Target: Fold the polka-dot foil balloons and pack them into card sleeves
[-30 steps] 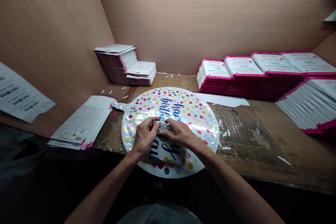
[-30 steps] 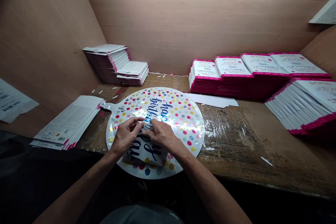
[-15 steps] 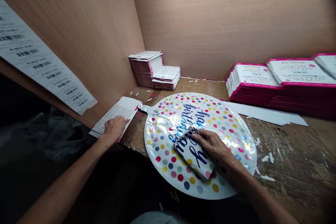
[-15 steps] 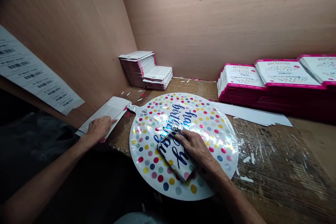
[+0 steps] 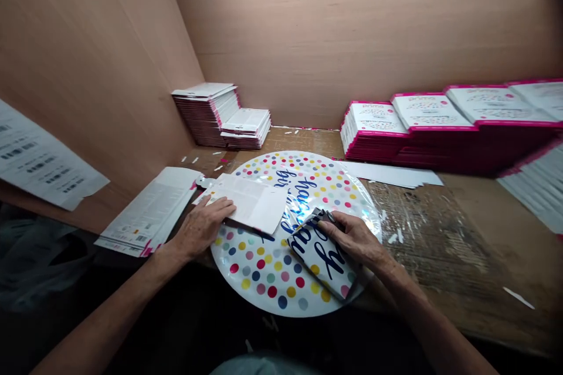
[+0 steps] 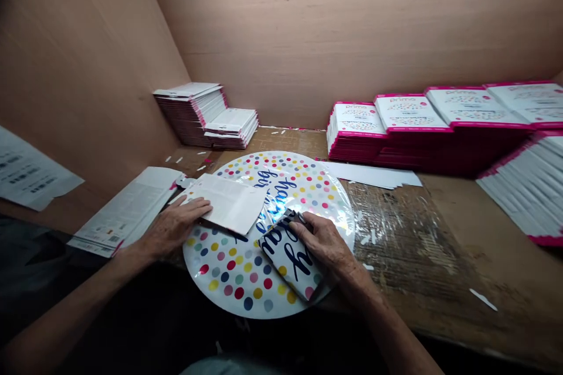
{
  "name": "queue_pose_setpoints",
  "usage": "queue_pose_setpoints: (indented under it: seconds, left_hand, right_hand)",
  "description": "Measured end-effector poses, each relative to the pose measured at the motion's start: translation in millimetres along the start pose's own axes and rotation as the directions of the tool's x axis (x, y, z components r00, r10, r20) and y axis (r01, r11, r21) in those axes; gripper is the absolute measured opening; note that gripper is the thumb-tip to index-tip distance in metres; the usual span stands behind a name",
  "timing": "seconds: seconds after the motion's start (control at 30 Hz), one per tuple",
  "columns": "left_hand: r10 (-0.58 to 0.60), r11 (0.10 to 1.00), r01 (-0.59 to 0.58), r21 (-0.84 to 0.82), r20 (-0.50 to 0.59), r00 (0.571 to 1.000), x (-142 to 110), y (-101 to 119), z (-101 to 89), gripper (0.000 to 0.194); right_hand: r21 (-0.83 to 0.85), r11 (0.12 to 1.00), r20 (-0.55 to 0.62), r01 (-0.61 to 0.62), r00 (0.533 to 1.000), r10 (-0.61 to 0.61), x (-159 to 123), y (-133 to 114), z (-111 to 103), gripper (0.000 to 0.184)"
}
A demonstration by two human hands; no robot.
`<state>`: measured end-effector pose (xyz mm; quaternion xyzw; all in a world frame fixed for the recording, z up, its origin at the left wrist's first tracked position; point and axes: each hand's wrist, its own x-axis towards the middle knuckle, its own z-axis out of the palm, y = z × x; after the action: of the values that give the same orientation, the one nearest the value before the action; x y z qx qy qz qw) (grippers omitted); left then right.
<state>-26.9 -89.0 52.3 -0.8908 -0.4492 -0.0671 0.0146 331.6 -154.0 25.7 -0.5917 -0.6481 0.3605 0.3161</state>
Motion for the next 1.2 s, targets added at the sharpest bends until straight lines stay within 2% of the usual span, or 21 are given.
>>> queue_pose_setpoints:
  seconds: [0.07,0.17,0.3,0.4,0.47,0.5,0.6,0.67,0.77,0.87,1.03,1.2]
  left_hand:
    - [0.045,0.995,-0.045,-0.093,-0.005,0.999,14,12,12.9,0.040]
    - [0.026,0.985,-0.035,-0.169,-0.053,0.998,36,42,22.8,0.030]
    - [0.026,0.999,-0.023,-0.039,0.054,0.998,62,82,24.3,0.029]
    - [0.050,0.994,-0.066,0.089,0.172,0.984,72,94,21.3,0.022]
    - [0.048,0.987,-0.083,0.140,0.236,0.971,77,95,19.1,0.025]
    - [0.046,0.985,-0.087,0.152,0.253,0.966,79,95,18.2,0.027]
    - [0.066,0.985,-0.108,0.138,0.274,0.959,84,93,15.6,0.029]
    - [0.085,0.984,-0.124,0.124,0.281,0.956,85,91,12.9,0.028]
    - [0.086,0.984,-0.125,0.130,0.272,0.958,81,84,7.0,0.031]
    - [0.096,0.979,-0.134,0.157,0.225,0.970,75,74,1.2,0.032]
    - [0.119,0.972,-0.145,0.185,0.146,0.982,73,68,-4.3,0.030]
    - [0.210,0.969,-0.216,0.123,0.059,0.976,68,78,-2.3,0.032]
  right_hand:
    - [-0.019,1.000,0.027,0.004,1.000,-0.003,-9,-2,-8,0.039]
    - [-0.076,0.996,0.074,0.044,0.997,-0.039,-14,-12,-10,0.034]
    - [-0.248,0.954,0.129,0.169,0.982,-0.140,5,-29,1,0.035]
    - [-0.364,0.905,0.134,0.222,0.973,-0.185,32,-33,14,0.029]
    - [-0.424,0.880,0.096,0.213,0.977,-0.190,50,-31,23,0.021]
    - [-0.445,0.874,0.073,0.198,0.980,-0.185,58,-29,27,0.024]
    - [-0.480,0.869,0.024,0.122,0.992,-0.126,71,-26,37,0.057]
    - [-0.503,0.863,-0.005,0.046,0.998,-0.056,75,-27,41,0.066]
    - [-0.513,0.857,-0.034,-0.043,0.999,0.029,75,-32,40,0.049]
    - [-0.518,0.854,-0.026,-0.046,0.999,0.038,74,-36,38,0.034]
    - [-0.527,0.850,-0.011,-0.028,1.000,0.026,72,-42,40,0.036]
    - [-0.528,0.831,-0.201,-0.174,0.977,0.076,71,-41,48,0.021]
